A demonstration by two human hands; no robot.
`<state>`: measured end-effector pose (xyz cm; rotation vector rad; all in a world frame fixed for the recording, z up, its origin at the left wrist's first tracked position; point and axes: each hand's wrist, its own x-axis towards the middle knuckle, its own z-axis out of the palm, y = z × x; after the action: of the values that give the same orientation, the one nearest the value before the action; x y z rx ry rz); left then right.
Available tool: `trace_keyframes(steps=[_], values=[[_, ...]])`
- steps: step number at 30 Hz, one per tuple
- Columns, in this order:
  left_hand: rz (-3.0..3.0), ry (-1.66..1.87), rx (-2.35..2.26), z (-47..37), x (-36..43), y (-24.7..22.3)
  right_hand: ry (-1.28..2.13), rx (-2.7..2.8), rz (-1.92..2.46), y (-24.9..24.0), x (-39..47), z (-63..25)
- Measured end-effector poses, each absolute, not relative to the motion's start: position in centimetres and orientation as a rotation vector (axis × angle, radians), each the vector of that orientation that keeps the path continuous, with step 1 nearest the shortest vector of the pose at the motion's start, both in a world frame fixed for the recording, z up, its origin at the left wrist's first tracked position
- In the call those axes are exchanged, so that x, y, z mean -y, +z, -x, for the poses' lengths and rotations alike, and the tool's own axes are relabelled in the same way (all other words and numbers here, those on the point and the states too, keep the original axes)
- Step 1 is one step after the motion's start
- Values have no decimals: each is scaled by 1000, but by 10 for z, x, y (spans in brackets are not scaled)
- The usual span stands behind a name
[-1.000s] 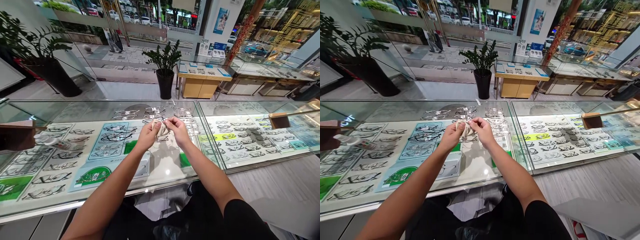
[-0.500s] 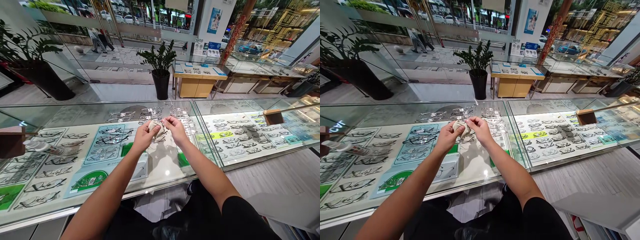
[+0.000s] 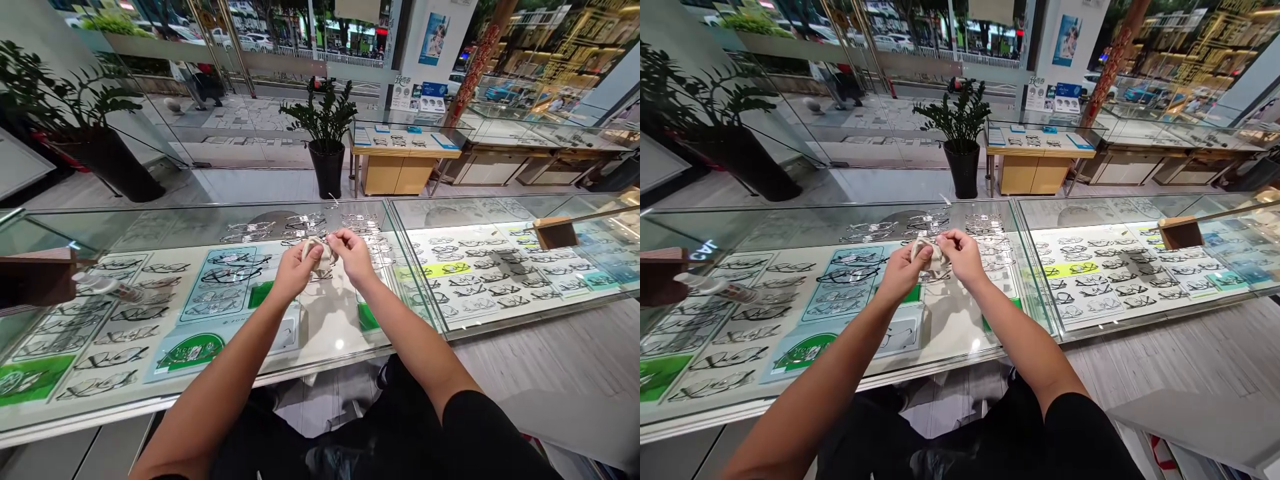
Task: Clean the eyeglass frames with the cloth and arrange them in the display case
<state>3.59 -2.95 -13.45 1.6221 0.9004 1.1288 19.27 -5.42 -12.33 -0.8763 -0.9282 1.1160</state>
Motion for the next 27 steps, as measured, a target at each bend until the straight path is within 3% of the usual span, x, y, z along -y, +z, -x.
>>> trace_keyframes(steps=[12,27], values=[[-1563,1317,-1009,-31,77,-130,1112,844,768,-124,53,-200],[-835,1699,-1284,104,136,-118,1313,836,644,-123,52,-210]])
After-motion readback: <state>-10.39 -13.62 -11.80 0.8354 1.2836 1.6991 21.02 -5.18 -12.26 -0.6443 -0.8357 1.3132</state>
